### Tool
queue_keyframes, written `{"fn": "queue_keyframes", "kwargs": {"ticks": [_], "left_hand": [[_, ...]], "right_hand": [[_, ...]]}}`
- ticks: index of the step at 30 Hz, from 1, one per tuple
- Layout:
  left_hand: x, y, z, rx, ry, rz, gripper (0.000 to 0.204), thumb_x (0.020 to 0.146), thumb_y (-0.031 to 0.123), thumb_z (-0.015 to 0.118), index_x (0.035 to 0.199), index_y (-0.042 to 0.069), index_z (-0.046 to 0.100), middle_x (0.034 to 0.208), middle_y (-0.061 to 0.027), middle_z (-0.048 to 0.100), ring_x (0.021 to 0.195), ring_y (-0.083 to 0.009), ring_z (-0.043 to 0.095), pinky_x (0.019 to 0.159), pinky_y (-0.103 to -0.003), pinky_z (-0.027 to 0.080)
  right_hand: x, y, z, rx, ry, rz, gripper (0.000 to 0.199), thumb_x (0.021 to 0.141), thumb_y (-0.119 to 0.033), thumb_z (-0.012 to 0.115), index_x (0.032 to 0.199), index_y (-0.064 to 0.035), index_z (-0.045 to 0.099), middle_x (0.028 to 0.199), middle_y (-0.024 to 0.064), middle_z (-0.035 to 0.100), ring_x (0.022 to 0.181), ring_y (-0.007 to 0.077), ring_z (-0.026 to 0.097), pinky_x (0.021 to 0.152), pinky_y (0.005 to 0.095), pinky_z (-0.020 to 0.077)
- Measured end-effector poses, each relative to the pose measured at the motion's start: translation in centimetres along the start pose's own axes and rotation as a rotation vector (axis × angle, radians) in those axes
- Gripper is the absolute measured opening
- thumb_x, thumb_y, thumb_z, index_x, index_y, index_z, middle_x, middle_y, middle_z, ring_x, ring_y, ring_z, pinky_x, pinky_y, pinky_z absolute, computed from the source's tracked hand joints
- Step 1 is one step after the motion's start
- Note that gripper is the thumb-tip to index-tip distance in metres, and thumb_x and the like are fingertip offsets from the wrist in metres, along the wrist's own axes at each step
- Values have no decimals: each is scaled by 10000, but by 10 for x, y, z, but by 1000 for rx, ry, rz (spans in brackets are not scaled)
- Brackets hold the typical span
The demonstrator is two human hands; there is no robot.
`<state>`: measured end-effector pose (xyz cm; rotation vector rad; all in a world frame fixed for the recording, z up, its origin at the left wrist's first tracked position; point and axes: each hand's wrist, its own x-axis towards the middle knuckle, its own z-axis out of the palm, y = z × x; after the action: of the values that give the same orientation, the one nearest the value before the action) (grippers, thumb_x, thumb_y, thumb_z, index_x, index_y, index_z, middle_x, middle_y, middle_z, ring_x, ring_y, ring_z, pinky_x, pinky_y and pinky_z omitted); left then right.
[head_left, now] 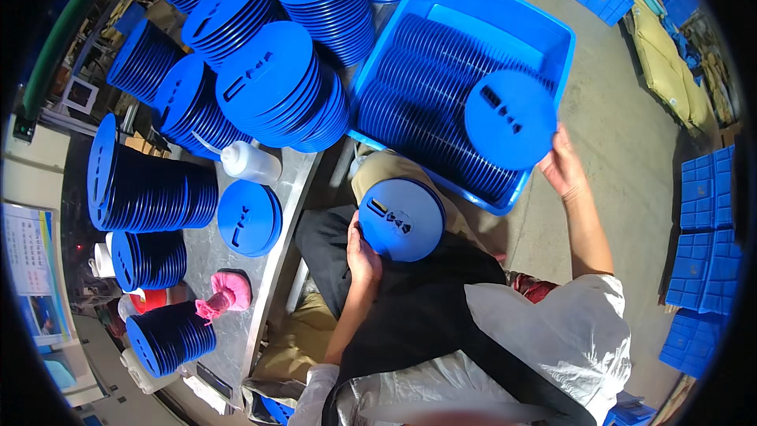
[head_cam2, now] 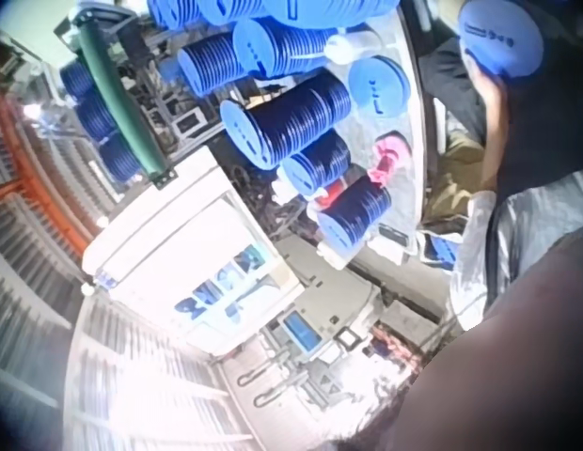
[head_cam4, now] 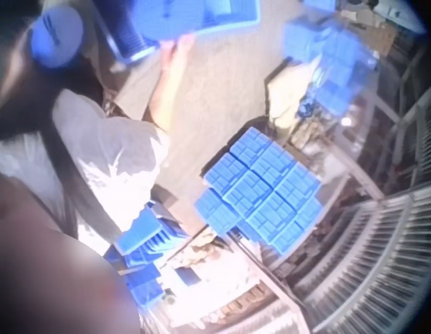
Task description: The person wipes blue circular plastic parts with a pink cloth. They pick up parts from a stack, wipe both sides, and place them into a blue crate. The person also stacks parts on a green tray and handles a spray bottle.
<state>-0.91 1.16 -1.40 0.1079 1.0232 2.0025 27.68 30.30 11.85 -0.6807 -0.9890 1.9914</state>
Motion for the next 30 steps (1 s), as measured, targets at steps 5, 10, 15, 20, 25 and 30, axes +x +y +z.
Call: {"fn": "queue_keyframes", "kwargs": {"ticks": [5,10,15,20,25,30], "left_hand": [[17,-7,0,-50,-12,-56,416,1019,324,315,1262,21,463,1317,-109,491,1219,-234,462,1079,-384,328],[29,-12,0,-135,4,-50,364,1012,299,351,1150,15,532,1192,-112,590,1137,-218,533,1035,-369,384],[16,1,2,-170,-144,-47,438,1017,304,324,1279,-19,460,1307,-155,518,1217,-258,483,1068,-394,344],[1,10,14,4,-109,-110,473,1006,232,371,1393,-39,352,1409,-153,426,1287,-258,418,1103,-381,283],[-10,11,8,14,-106,-76,485,991,217,416,1395,-43,350,1405,-167,428,1294,-262,410,1100,-382,290],[-12,10,18,26,-86,-67,493,981,203,431,1397,-47,346,1402,-172,430,1292,-261,410,1103,-378,286]], "right_hand": [[-18,91,18,227,-190,227,263,926,-310,581,1142,-194,484,1257,53,540,1114,230,578,848,434,533],[-26,101,38,179,-263,265,293,993,-261,449,1253,-137,400,1240,68,524,1126,216,555,900,420,497],[-56,111,66,-99,-82,613,325,965,-166,478,1284,-143,417,1122,27,524,975,165,517,832,313,442],[-72,162,69,-423,-178,546,522,922,-328,589,1359,-93,427,1165,45,542,1027,153,510,838,286,427],[-70,157,67,-690,-353,231,513,910,-349,609,1297,-30,502,1242,119,561,1131,218,520,949,319,419],[-72,154,65,-767,-328,233,417,915,-286,615,1199,11,547,1101,75,578,1026,163,519,908,298,418]]}}
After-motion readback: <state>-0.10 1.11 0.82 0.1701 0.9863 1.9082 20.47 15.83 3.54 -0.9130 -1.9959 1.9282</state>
